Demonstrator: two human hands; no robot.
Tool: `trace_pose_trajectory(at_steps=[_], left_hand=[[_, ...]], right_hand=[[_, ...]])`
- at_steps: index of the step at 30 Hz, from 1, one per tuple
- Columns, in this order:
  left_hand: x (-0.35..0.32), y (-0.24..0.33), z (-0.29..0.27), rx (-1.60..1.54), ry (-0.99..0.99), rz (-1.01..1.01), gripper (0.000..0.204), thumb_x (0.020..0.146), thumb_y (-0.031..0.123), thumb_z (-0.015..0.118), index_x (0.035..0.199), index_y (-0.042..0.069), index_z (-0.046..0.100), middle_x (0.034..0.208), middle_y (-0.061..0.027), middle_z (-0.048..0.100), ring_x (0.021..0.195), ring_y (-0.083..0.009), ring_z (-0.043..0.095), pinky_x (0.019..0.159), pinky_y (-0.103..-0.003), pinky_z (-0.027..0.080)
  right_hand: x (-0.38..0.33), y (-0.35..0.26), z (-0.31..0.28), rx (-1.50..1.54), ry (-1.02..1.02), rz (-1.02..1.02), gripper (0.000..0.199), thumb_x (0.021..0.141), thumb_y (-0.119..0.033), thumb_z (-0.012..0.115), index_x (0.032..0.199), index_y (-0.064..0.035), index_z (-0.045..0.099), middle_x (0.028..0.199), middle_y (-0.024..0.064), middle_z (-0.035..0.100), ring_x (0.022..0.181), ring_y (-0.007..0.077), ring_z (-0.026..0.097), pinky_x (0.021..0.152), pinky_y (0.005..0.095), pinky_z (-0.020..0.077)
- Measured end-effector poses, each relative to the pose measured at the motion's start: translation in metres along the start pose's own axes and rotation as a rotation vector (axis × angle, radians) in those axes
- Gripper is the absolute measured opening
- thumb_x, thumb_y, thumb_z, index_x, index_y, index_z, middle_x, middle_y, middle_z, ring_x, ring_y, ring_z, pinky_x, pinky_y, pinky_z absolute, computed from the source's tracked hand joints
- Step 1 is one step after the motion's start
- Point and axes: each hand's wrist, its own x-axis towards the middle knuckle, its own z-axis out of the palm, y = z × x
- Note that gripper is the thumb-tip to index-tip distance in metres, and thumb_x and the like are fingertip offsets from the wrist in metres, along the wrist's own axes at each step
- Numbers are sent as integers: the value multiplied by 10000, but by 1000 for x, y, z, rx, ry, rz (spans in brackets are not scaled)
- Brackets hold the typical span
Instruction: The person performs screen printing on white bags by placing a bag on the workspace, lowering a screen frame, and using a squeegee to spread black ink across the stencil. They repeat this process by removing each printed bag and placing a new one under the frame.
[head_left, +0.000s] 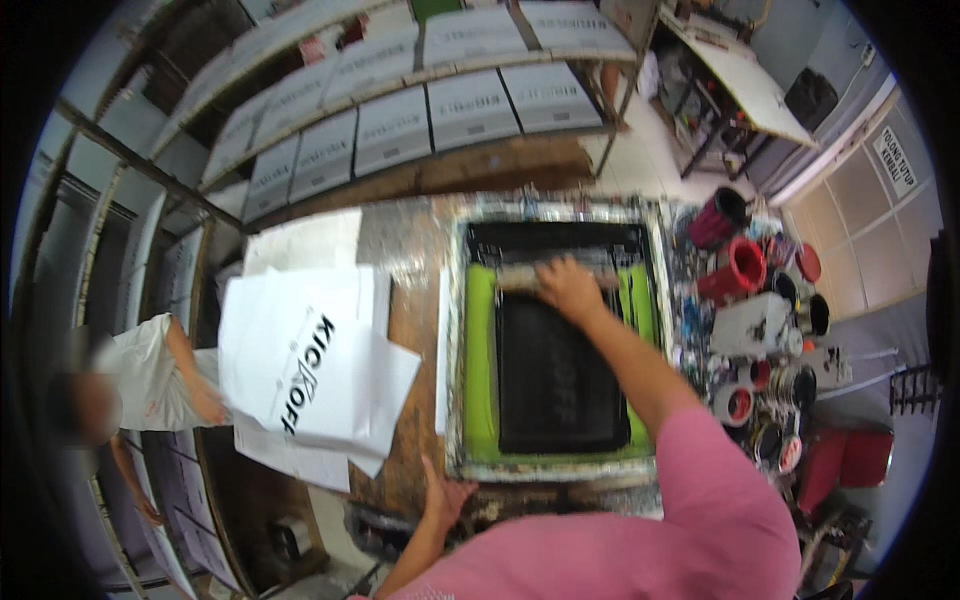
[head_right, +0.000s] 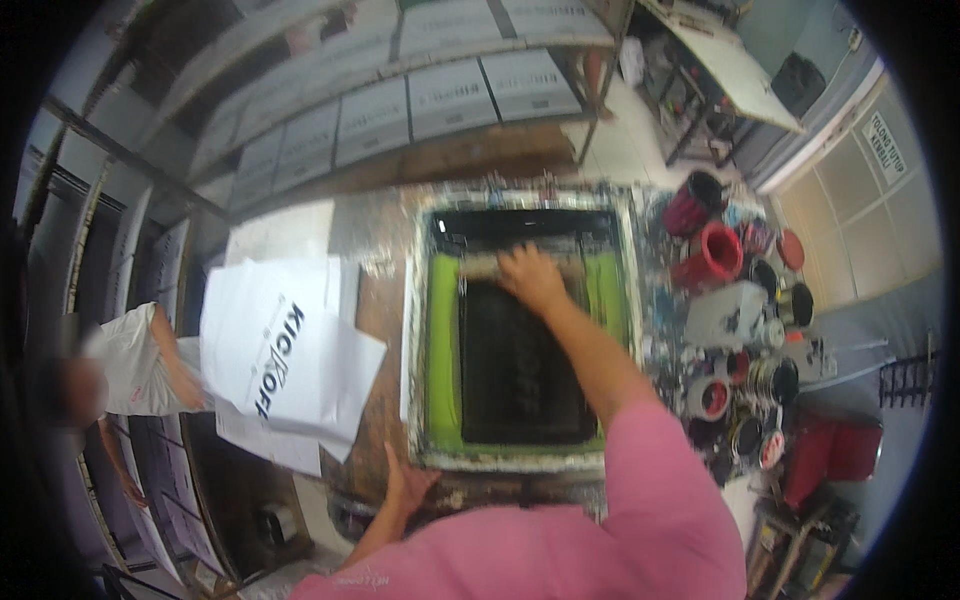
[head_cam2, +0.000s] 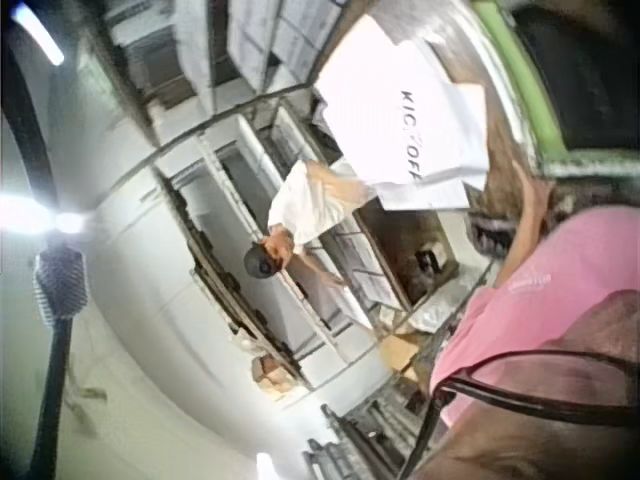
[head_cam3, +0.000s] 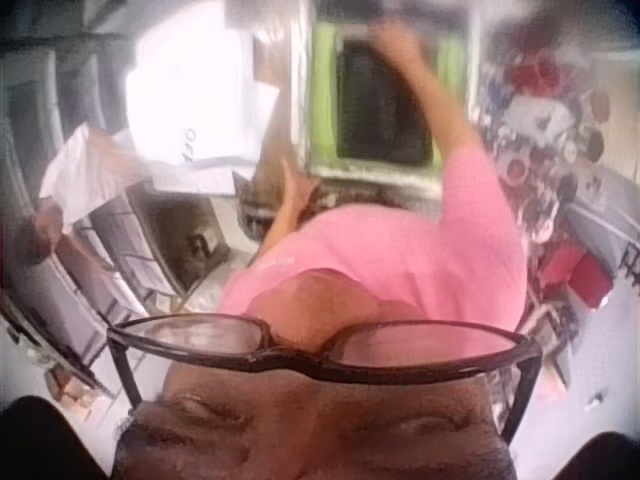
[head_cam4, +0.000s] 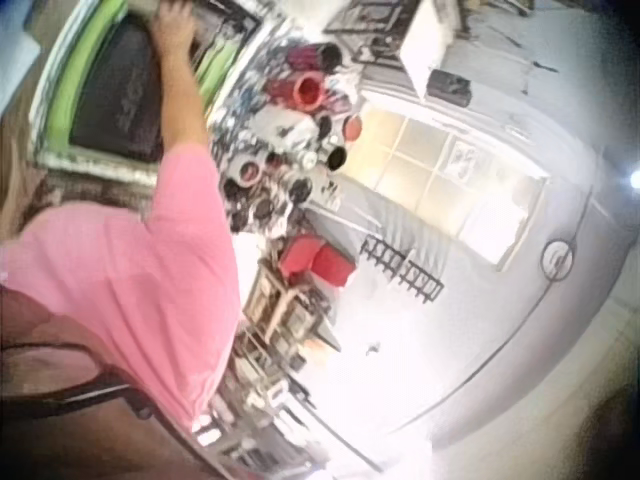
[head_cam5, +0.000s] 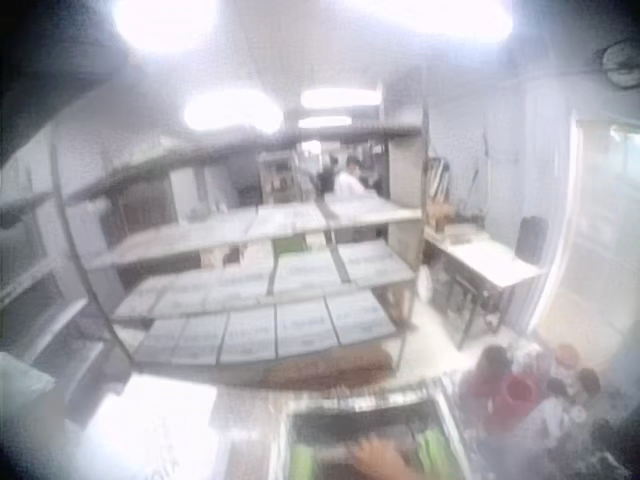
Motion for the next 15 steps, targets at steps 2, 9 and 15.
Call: trace_pose_trajectory(at_steps=[2,9,15], left_hand=[[10,-8,-14,-27,52,-41,1443,773,1010,444,1670,14,-93,1718,-327,39,1560,-519,203,1219,-610,317],[16,-6,-9,-69,46,-6,1467,752,1034,418,1669,1,-78,1697,-345,75,1549,-522,225,1212,-587,344],[16,-14,-13,-92,39,44,1422,770,1027,402,1683,37,-54,1704,-336,66,1548,-522,235,1229,-586,317]], right_hand=[[-28,-18,4,-9,24,8,510,865,-388,773,1294,-134,665,1123,100,649,1083,324,608,907,469,529],[-162,-104,-35,79,-55,-47,541,814,-312,833,1286,-105,669,1120,96,659,1007,320,612,882,465,519],[-266,-177,-67,103,-133,-40,513,882,-385,783,1291,-96,671,1134,114,654,1010,330,623,875,468,547]])
